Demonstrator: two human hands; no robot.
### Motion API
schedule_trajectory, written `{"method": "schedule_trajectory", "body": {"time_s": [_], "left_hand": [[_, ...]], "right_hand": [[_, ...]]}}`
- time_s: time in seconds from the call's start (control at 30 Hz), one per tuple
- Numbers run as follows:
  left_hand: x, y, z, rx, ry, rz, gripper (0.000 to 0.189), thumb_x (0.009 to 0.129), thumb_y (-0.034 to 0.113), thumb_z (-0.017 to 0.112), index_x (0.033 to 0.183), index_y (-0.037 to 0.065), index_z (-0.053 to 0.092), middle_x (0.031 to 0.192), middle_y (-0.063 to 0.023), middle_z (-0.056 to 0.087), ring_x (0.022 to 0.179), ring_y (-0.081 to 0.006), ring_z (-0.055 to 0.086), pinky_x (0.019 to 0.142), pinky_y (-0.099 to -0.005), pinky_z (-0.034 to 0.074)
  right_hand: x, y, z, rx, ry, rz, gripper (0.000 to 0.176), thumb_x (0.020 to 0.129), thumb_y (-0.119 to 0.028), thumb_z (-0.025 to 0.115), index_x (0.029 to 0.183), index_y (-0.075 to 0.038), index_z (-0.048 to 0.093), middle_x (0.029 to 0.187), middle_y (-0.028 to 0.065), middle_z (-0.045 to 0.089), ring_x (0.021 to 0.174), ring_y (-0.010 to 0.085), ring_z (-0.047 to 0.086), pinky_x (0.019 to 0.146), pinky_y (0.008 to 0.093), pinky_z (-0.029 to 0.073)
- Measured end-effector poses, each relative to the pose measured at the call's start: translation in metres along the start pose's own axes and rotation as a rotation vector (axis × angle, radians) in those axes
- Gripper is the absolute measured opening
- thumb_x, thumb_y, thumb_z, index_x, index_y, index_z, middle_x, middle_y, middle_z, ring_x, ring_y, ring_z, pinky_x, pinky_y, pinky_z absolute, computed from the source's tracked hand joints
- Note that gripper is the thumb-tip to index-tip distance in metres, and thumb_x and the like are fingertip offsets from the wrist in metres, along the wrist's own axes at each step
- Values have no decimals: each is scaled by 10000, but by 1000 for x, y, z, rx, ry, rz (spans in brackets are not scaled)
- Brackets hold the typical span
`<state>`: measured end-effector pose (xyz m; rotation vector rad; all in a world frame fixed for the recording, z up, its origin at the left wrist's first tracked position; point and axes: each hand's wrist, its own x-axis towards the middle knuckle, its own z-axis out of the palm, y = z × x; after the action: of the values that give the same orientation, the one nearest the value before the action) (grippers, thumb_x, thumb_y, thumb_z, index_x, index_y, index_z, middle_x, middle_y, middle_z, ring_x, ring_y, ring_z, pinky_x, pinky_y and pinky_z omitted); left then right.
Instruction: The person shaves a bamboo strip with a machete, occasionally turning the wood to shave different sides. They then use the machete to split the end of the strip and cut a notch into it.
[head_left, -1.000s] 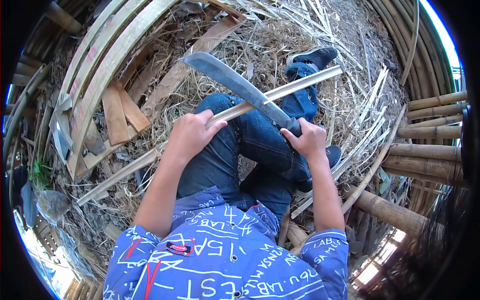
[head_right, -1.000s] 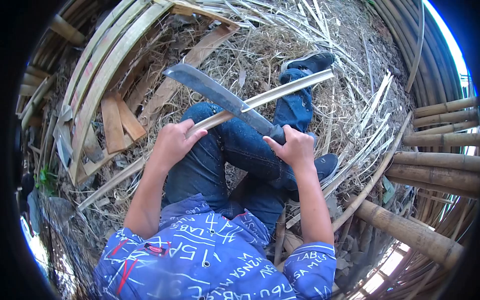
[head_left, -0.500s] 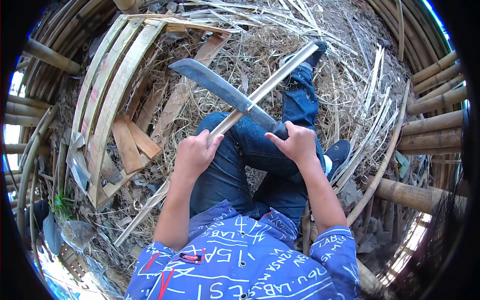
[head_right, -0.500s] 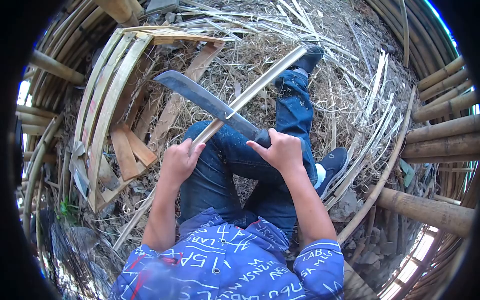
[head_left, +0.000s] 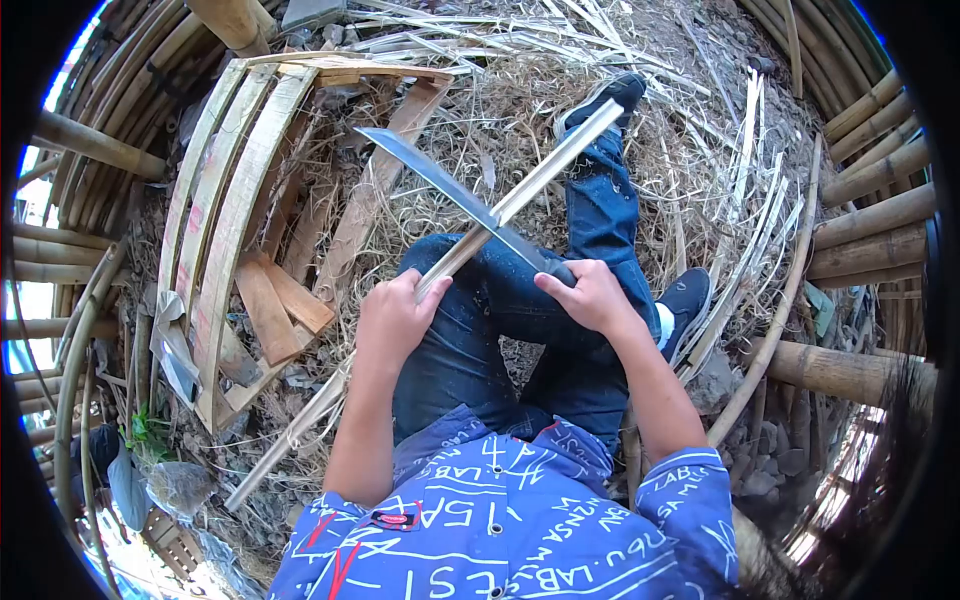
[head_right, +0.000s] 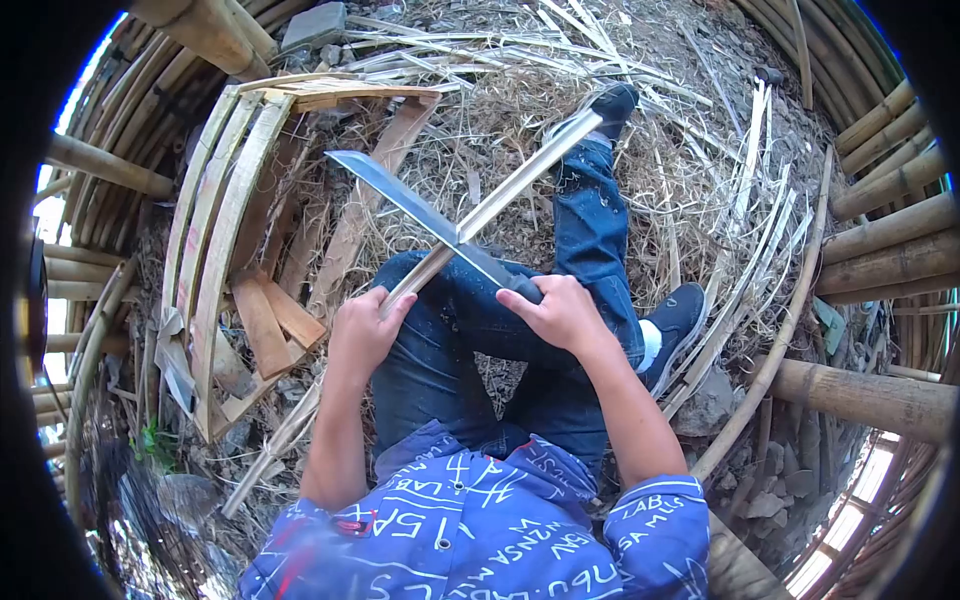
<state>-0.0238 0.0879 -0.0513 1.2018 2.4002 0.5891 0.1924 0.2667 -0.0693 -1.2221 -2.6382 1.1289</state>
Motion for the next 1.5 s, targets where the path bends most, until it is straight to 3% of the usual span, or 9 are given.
{"method": "schedule_trajectory", "body": {"time_s": [0.03,0.13,0.3,0.43,0.5,0.6,0.9,1.03,1.5], "left_hand": [[0,-1,1,5,-1,4,497,908,452,626,757,-22,624,675,-265,622,695,-446,635,646,-510,501],[3,-4,4,-66,40,21,477,900,435,638,789,-29,649,700,-276,630,701,-451,635,654,-513,500],[1,-5,1,-6,40,74,459,890,418,657,783,-28,648,683,-280,619,690,-458,628,624,-507,496],[0,-4,2,10,31,85,472,895,407,659,742,-37,609,665,-278,596,679,-471,600,601,-509,454],[-1,-7,3,-18,35,94,479,897,411,660,719,-29,589,643,-273,582,657,-467,594,581,-508,444],[-3,-12,3,24,44,131,473,906,434,643,733,-4,605,618,-248,599,633,-443,621,573,-509,481],[-2,-12,4,-73,6,49,491,894,465,652,751,-5,619,624,-240,604,632,-444,619,573,-493,483],[-2,-17,10,-116,28,69,465,895,406,674,732,-22,601,614,-248,570,595,-430,589,540,-462,441],[-1,-15,5,-62,21,78,510,888,480,653,726,0,593,629,-242,576,636,-440,588,573,-481,442]], "right_hand": [[-1,-4,-1,213,-142,75,661,792,-660,645,750,-2,695,677,199,658,694,373,666,647,420,511],[-1,-13,-3,110,-220,122,640,784,-662,650,781,-26,719,685,190,659,675,365,659,659,401,502],[-3,-27,12,-23,-39,21,729,778,-705,625,667,14,653,669,220,648,714,402,667,644,463,521],[4,-37,24,-101,119,-70,664,783,-666,653,669,-12,639,626,201,629,619,380,652,565,452,498],[12,-41,25,-260,202,-142,715,787,-728,589,713,-21,655,635,188,653,622,365,674,571,443,535],[29,-39,21,-285,304,-150,668,774,-714,621,696,-51,643,621,179,644,600,364,662,549,461,517],[36,-13,12,-423,365,-319,681,765,-736,606,617,-74,555,567,137,625,522,313,650,468,392,493],[34,-12,8,-411,366,-341,678,761,-733,615,612,-75,548,558,129,619,515,310,645,466,394,488],[16,11,-15,-452,388,-359,653,743,-676,685,625,-56,514,578,148,596,545,344,621,503,419,481]]}}
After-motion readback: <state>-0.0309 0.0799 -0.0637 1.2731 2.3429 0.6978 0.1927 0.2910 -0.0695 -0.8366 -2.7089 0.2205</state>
